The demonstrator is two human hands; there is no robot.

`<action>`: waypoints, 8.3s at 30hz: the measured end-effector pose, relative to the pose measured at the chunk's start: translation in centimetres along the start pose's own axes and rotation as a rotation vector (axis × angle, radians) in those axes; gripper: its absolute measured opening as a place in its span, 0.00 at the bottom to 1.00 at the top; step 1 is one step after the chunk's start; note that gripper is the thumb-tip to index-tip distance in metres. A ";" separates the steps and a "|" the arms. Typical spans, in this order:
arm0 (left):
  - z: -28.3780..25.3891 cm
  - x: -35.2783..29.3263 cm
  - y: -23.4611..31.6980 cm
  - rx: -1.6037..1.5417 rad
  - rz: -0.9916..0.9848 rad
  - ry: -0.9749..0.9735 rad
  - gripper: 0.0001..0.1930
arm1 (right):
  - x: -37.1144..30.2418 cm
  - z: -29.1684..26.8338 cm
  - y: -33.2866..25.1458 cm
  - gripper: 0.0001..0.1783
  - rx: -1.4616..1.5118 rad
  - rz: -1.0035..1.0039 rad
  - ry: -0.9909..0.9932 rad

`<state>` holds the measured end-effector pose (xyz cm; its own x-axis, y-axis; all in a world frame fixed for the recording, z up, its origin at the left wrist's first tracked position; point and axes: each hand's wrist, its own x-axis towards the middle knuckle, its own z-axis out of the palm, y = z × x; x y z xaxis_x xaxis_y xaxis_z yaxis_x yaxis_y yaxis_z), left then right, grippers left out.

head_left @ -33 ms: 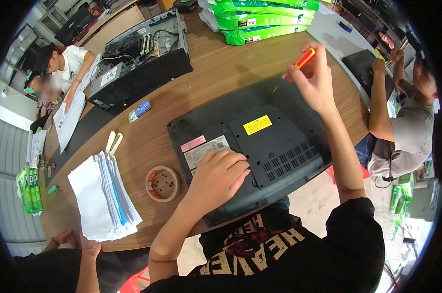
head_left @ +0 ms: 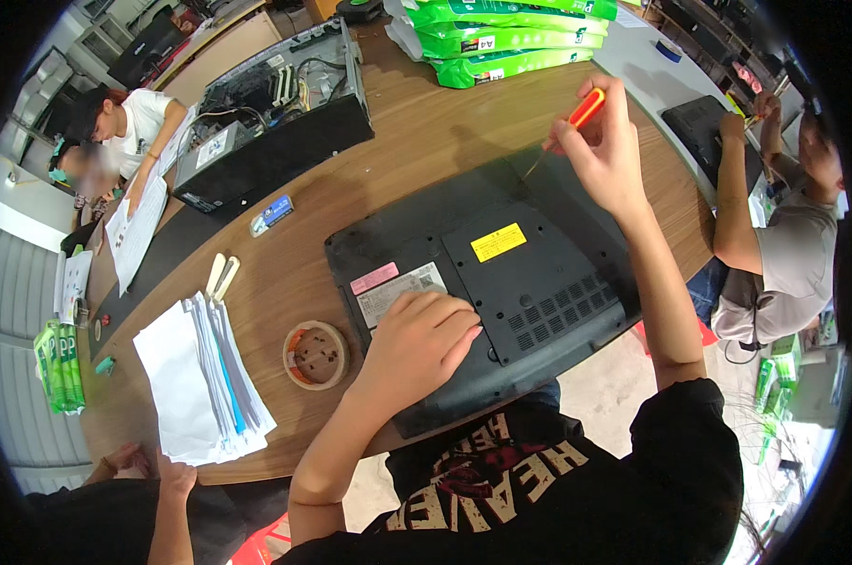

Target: The person unscrews several screws from the back of a laptop using a screwdriver and places them inside a roll of tape. They then attempt to pry the laptop casing open with their hands.

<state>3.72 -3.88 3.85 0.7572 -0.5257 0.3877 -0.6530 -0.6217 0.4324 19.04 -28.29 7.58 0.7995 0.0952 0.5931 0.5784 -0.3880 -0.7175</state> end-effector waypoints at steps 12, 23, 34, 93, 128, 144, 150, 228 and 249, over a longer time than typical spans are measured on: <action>1.2 -0.8 -1.6 -0.098 -0.042 0.220 0.06 | 4.2 -4.8 3.6 0.15 0.294 0.083 -0.033; 1.1 -1.0 -2.3 -0.069 -0.097 0.291 0.04 | 0.2 -2.1 3.9 0.15 0.428 -0.081 -0.339; 1.3 -0.8 -2.2 -0.056 -0.118 0.250 0.02 | 1.3 -4.1 3.3 0.14 0.381 -0.408 -0.693; 2.8 15.4 2.0 -1.097 -0.337 0.408 0.38 | -2.3 -3.3 -3.2 0.14 -0.009 -0.148 -0.354; 3.6 8.2 4.9 -0.984 -0.290 0.274 0.27 | 0.0 0.5 -0.3 0.20 -0.279 -0.763 -0.082; 1.4 -1.0 -2.6 -0.580 -0.482 0.730 0.11 | -1.7 -11.3 1.1 0.17 0.355 -0.307 0.012; 2.7 -0.2 -2.6 -0.639 -0.435 0.468 0.16 | -2.4 -8.3 4.6 0.25 0.430 -0.039 0.164; 0.0 -1.5 1.5 -0.248 -0.054 0.489 0.02 | 2.0 -5.9 5.2 0.11 -0.579 0.042 0.056; -1.0 2.1 3.9 -0.780 -0.271 0.202 0.06 | 0.4 -5.5 4.0 0.14 -0.920 0.016 0.240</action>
<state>2.75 -6.81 7.15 0.9202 -0.2562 0.2959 -0.3283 -0.0936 0.9399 20.77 -34.80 6.97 0.6924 -0.0674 0.7183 0.1314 -0.9672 -0.2174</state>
